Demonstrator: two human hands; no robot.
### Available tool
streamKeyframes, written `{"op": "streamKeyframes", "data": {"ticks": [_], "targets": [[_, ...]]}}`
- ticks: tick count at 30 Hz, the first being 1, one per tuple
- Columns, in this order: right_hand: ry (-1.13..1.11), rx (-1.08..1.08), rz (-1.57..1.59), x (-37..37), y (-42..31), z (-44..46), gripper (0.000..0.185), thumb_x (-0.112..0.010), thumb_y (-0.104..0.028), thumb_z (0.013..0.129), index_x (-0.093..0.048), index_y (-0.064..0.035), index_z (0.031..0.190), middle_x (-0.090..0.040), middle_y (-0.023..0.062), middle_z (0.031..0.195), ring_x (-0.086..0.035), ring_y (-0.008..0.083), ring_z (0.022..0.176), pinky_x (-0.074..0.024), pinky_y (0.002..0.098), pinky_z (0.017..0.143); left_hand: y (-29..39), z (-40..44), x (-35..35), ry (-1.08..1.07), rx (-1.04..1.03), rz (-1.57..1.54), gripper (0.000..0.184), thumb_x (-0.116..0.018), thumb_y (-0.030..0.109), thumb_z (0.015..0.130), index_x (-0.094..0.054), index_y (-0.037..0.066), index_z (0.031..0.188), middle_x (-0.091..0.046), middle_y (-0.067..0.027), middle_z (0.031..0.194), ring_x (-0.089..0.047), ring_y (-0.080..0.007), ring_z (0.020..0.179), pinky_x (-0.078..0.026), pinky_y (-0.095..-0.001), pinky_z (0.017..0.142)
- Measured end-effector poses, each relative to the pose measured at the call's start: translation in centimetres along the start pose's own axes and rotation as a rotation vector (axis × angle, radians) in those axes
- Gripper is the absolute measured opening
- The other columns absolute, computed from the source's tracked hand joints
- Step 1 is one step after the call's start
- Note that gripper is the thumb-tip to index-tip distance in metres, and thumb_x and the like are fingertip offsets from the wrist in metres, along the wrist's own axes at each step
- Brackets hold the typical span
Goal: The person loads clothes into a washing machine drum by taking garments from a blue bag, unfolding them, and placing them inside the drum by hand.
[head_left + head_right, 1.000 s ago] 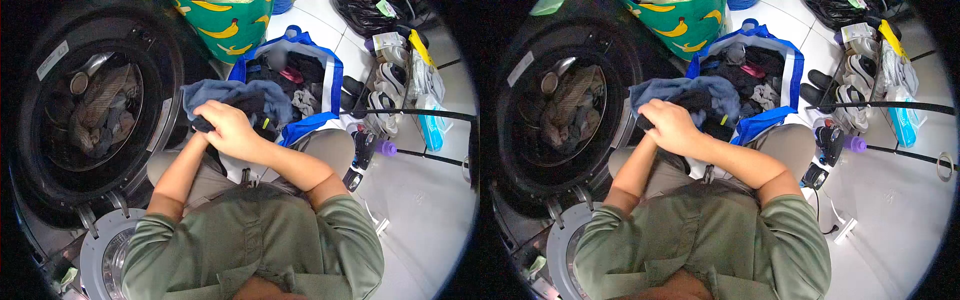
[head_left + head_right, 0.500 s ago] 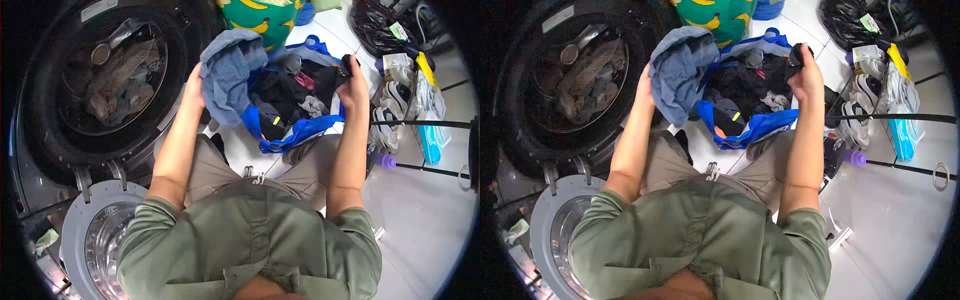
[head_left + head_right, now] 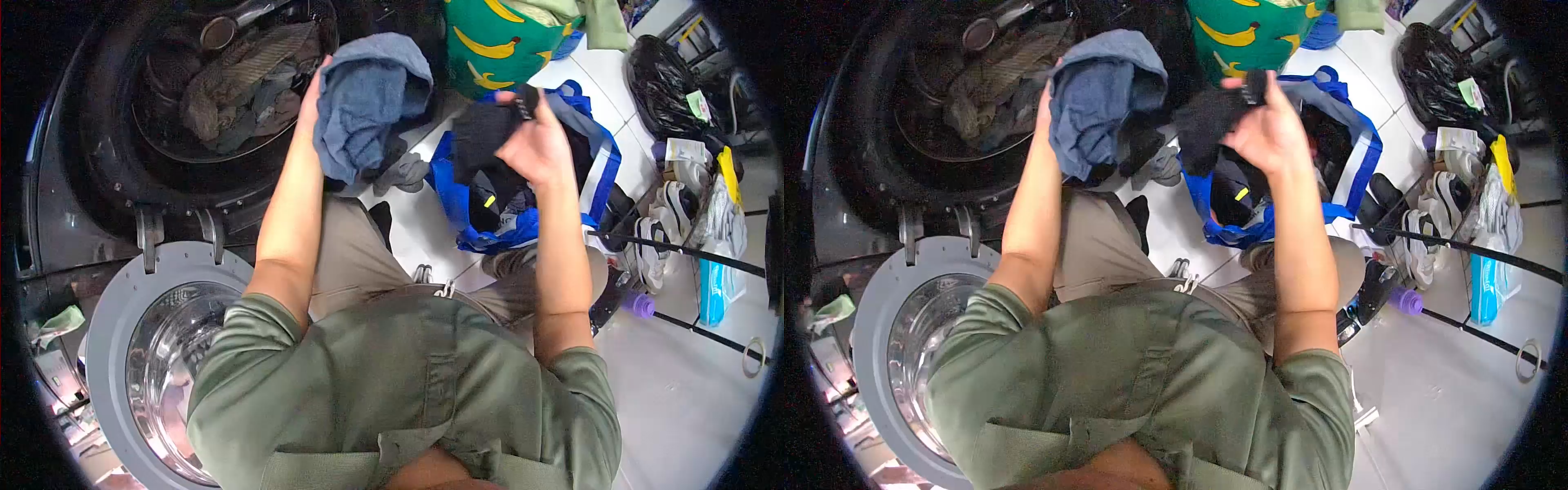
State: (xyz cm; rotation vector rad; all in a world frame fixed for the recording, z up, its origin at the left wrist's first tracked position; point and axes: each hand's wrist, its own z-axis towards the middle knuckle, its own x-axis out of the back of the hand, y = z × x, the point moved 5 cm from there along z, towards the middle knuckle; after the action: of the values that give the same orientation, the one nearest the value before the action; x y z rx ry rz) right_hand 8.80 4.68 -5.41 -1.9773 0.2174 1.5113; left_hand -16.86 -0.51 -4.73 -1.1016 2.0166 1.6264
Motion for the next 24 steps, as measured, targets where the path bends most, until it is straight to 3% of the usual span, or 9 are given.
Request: {"op": "streamKeyframes", "data": {"ticks": [3,8,9,11,13,16,19,21,24], "targets": [[0.092,-0.078,-0.161,0.2,2.1,1.9,0.074,-0.044,-0.057,0.080,-0.023,-0.0058,0.130,-0.041,0.0214,0.121,-0.048,0.0393,0.102,-0.0408,0.0561,0.080,2.1,0.8,1.2,-0.052,-0.008,0.034,0.042,-0.048,0.041,0.084,-0.057,0.005,0.103,-0.059,-0.0096,0.105,-0.055,-0.0235,0.098,-0.041,-0.0372,0.090],[0.205,-0.029,-0.328,3.1,0.7,1.7,0.066,-0.044,-0.049,0.084,-0.024,-0.0059,0.130,-0.040,0.0200,0.122,-0.049,0.0343,0.102,-0.0433,0.0520,0.078,3.6,1.6,2.3,-0.158,0.099,0.161,0.040,-0.052,0.040,0.082,-0.058,0.006,0.103,-0.059,-0.0090,0.103,-0.055,-0.0211,0.096,-0.042,-0.0345,0.088],[0.262,-0.013,-0.375,3.8,0.1,1.3,0.059,-0.044,-0.046,0.084,-0.032,-0.0059,0.126,-0.043,0.0180,0.121,-0.049,0.0320,0.103,-0.0432,0.0489,0.079,3.9,0.3,1.0,-0.013,0.033,0.620,0.040,-0.054,0.038,0.082,-0.057,0.005,0.105,-0.059,-0.0085,0.104,-0.055,-0.0207,0.097,-0.041,-0.0339,0.089],[0.320,0.025,-0.467,6.2,-1.9,0.3,0.055,-0.044,-0.044,0.085,-0.034,-0.0066,0.125,-0.043,0.0163,0.123,-0.049,0.0309,0.105,-0.0445,0.0445,0.080,6.1,1.7,0.8,-0.116,-0.079,1.053,0.041,-0.055,0.038,0.081,-0.057,0.005,0.105,-0.059,-0.0080,0.104,-0.055,-0.0200,0.096,-0.041,-0.0326,0.088],[0.499,0.048,-0.499,10.1,-4.2,-1.0,0.049,-0.047,-0.040,0.085,-0.040,-0.0077,0.121,-0.049,0.0118,0.119,-0.052,0.0260,0.100,-0.0450,0.0418,0.078,10.4,5.4,6.2,0.043,-0.106,0.566,0.036,-0.058,0.035,0.080,-0.058,0.006,0.103,-0.060,-0.0067,0.102,-0.055,-0.0189,0.094,-0.040,-0.0333,0.087],[0.856,0.061,-0.643,17.4,-7.9,-4.2,0.044,-0.051,-0.035,0.083,-0.043,-0.0097,0.118,-0.055,0.0075,0.107,-0.056,0.0214,0.087,-0.0457,0.0362,0.069,16.8,5.7,9.4,0.451,-0.193,0.486,0.036,-0.056,0.032,0.081,-0.057,0.004,0.103,-0.059,-0.0095,0.101,-0.056,-0.0236,0.093,-0.044,-0.0365,0.083],[1.124,0.023,-1.052,25.2,-11.3,-8.1,0.039,-0.063,-0.032,0.074,-0.052,-0.0083,0.103,-0.056,0.0024,0.082,-0.055,0.0146,0.061,-0.0416,0.0273,0.048,21.5,5.0,15.7,0.500,-0.392,0.353,0.039,-0.056,0.030,0.081,-0.053,0.001,0.106,-0.056,-0.0150,0.106,-0.055,-0.0300,0.092,-0.047,-0.0430,0.079],[1.169,0.000,-1.247,28.4,-11.4,-8.5,0.043,-0.066,-0.033,0.071,-0.054,-0.0061,0.103,-0.057,0.0043,0.086,-0.054,0.0137,0.061,-0.0422,0.0278,0.049,20.0,3.0,14.6,0.577,-0.521,0.380,0.040,-0.056,0.029,0.081,-0.052,0.000,0.107,-0.054,-0.0165,0.108,-0.054,-0.0305,0.093,-0.046,-0.0426,0.081],[0.954,0.130,-1.856,26.7,-7.9,-4.8,0.058,-0.069,-0.034,0.065,-0.052,-0.0011,0.110,-0.059,0.0125,0.094,-0.059,0.0231,0.077,-0.0459,0.0353,0.069,18.4,0.9,12.5,0.714,-0.747,0.420,0.042,-0.057,0.028,0.080,-0.049,-0.001,0.109,-0.052,-0.0189,0.110,-0.053,-0.0312,0.095,-0.044,-0.0419,0.084]]}}
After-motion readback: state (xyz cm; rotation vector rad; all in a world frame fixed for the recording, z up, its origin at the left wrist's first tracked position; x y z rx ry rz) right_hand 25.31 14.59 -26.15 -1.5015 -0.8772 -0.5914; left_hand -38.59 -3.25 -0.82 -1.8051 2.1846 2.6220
